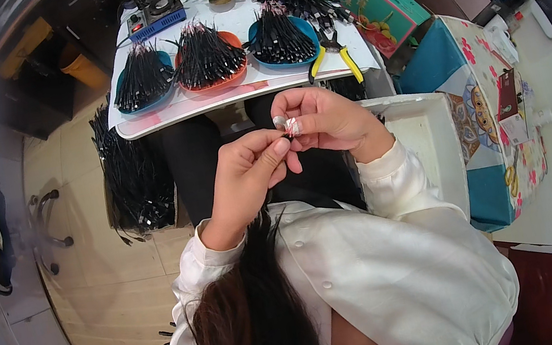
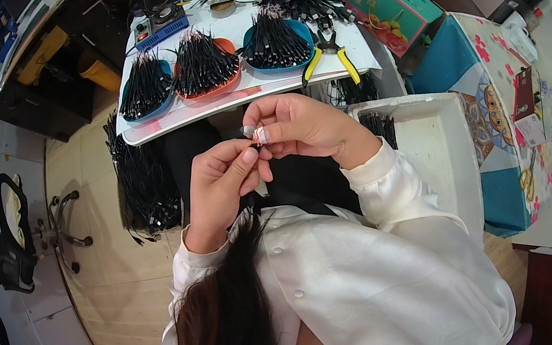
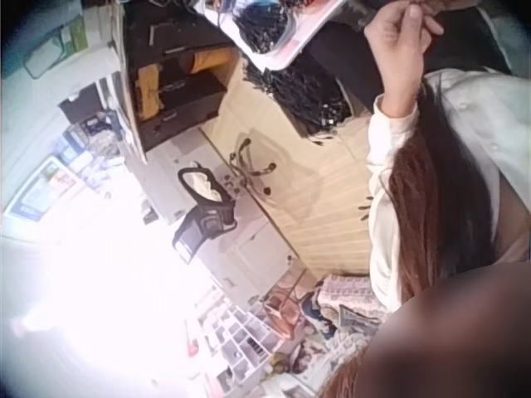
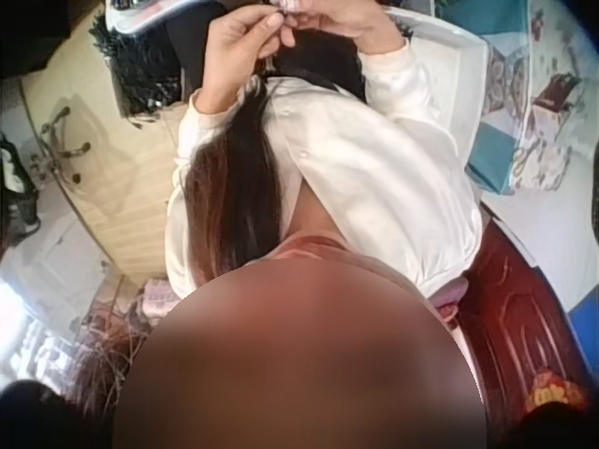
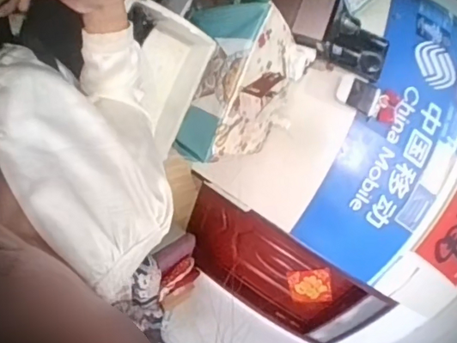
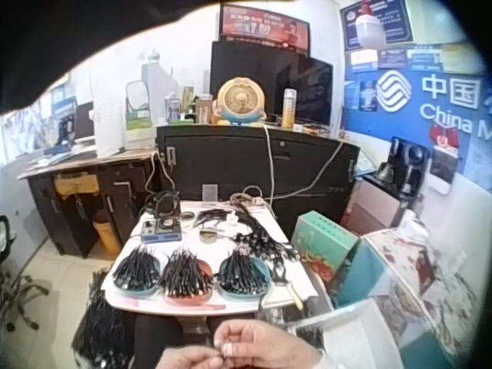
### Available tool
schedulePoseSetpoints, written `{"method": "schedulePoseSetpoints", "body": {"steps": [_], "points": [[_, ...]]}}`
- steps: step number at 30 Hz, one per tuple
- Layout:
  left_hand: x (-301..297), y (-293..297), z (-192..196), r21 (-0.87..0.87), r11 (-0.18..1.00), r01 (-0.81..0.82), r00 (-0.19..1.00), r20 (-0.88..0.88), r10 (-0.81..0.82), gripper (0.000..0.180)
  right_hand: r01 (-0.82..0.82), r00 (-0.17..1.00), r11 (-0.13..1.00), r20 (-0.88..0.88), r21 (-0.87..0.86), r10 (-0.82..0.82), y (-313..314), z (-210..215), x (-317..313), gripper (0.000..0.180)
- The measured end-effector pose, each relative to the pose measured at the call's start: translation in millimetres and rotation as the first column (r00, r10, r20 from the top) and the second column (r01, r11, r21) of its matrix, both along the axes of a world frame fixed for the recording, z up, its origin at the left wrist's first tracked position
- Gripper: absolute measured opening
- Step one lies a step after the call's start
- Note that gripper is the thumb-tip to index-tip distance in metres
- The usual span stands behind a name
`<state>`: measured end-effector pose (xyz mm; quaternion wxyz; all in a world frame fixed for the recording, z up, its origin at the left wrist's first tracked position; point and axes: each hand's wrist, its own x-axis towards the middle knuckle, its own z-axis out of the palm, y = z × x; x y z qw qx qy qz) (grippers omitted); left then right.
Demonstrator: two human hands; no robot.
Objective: The person repeatedly picks up small black wire-like components from bowls on a table, wraps a white sleeve around the end of each component, and places the finished item into a white tray. The person handles components one at a time throughout the clip.
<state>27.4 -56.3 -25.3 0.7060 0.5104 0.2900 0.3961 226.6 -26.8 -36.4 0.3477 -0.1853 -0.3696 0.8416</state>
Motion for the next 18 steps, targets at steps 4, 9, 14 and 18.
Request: {"method": "schedulePoseSetpoints", "body": {"steps": [4, 9, 14, 18], "points": [[0.9, 1.4, -2.8, -0.031, 0.999, 0.037, 0.992, 0.119, -0.033, 0.019, -0.039, 0.999, 0.998, -0.013, -0.059, 0.038, 4.0, 0.6, 1.1, 0.027], [-3.4, -0.9, -1.4, -0.027, 0.996, 0.082, 0.991, 0.107, -0.078, 0.019, -0.143, 0.986, 0.990, 0.088, -0.017, 0.144, 8.9, 2.5, 2.7, 0.025], [-2.6, -0.4, -2.6, -0.022, 0.995, 0.099, 0.993, 0.068, -0.097, 0.019, -0.313, 0.938, 0.948, 0.138, -0.054, 0.317, 18.4, 1.8, 5.0, 0.019], [-1.3, 3.2, -4.4, -0.037, 0.993, 0.115, 0.988, 0.104, -0.111, 0.019, -0.321, 0.943, 0.945, 0.076, -0.065, 0.325, 21.0, -1.7, 4.3, 0.019]]}}
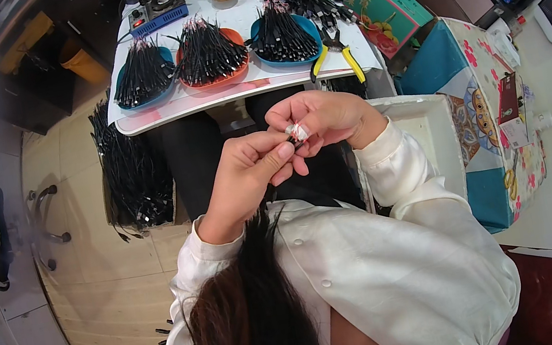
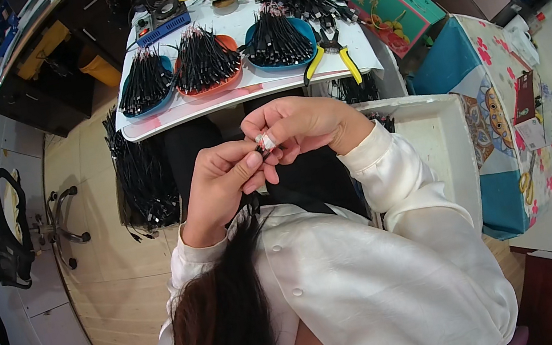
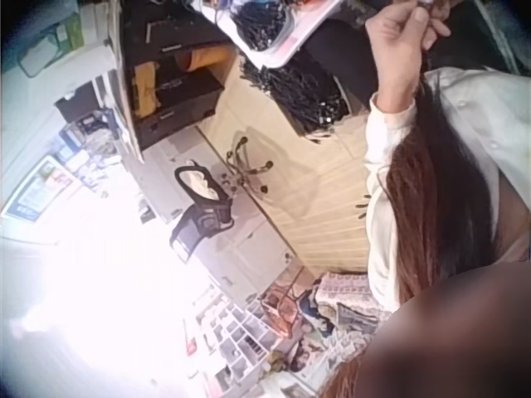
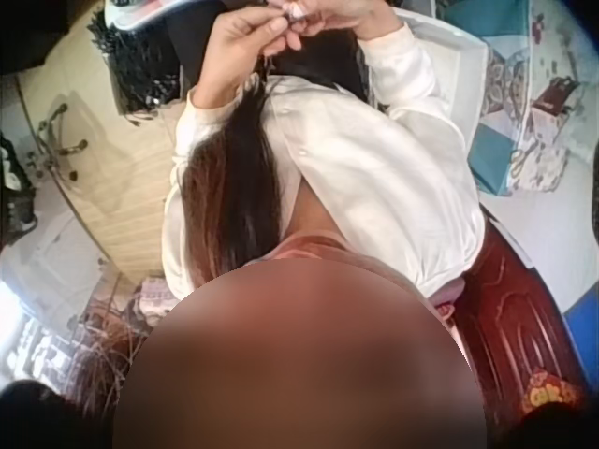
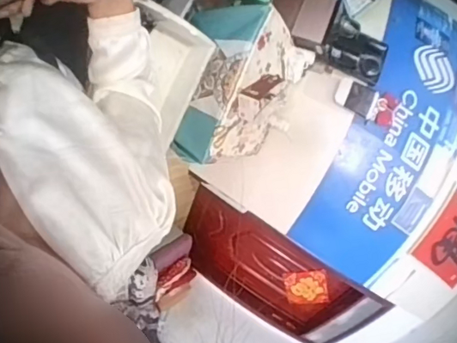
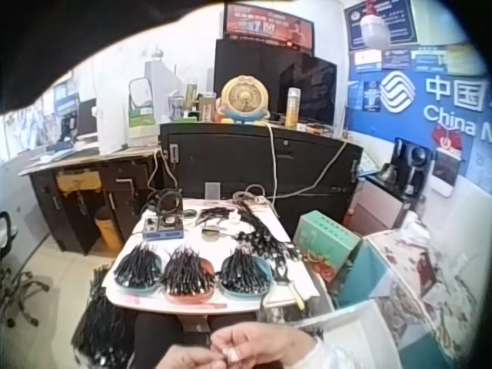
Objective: The person repeatedly picks up small black wire-like components from bowls on a table, wraps a white sleeve around the end of each component, and places the finished item into a white tray. The person handles components one at a time throughout the clip.
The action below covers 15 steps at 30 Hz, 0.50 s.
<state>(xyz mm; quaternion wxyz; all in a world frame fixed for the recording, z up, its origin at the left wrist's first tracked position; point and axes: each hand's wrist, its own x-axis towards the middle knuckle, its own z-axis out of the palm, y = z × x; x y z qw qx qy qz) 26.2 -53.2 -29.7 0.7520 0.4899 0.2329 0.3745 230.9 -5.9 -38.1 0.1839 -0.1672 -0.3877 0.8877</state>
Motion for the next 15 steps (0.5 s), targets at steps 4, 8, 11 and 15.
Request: {"method": "schedulePoseSetpoints", "body": {"steps": [4, 8, 11, 15], "points": [[-3.7, 3.0, -0.4, -0.082, 0.996, 0.045, 0.998, 0.058, -0.040, 0.017, 0.025, 0.997, 0.998, -0.075, -0.054, -0.029, -1.6, -4.8, -2.3, 0.018], [-3.3, 3.5, -3.3, -0.073, 0.997, 0.036, 0.995, 0.095, -0.029, 0.017, 0.050, 0.995, 0.998, -0.090, -0.034, -0.053, -5.2, -6.7, -4.4, 0.015], [-0.8, 5.4, -5.1, -0.031, 0.998, -0.049, 0.994, 0.099, 0.052, 0.019, 0.270, 0.962, 0.963, -0.034, -0.006, -0.270, -11.8, -2.9, -2.8, 0.015], [0.9, 4.7, -3.7, 0.010, 0.991, -0.136, 0.990, 0.045, 0.135, 0.019, 0.377, 0.926, 0.916, -0.044, 0.138, -0.375, -23.5, 5.3, 0.2, 0.019]]}}
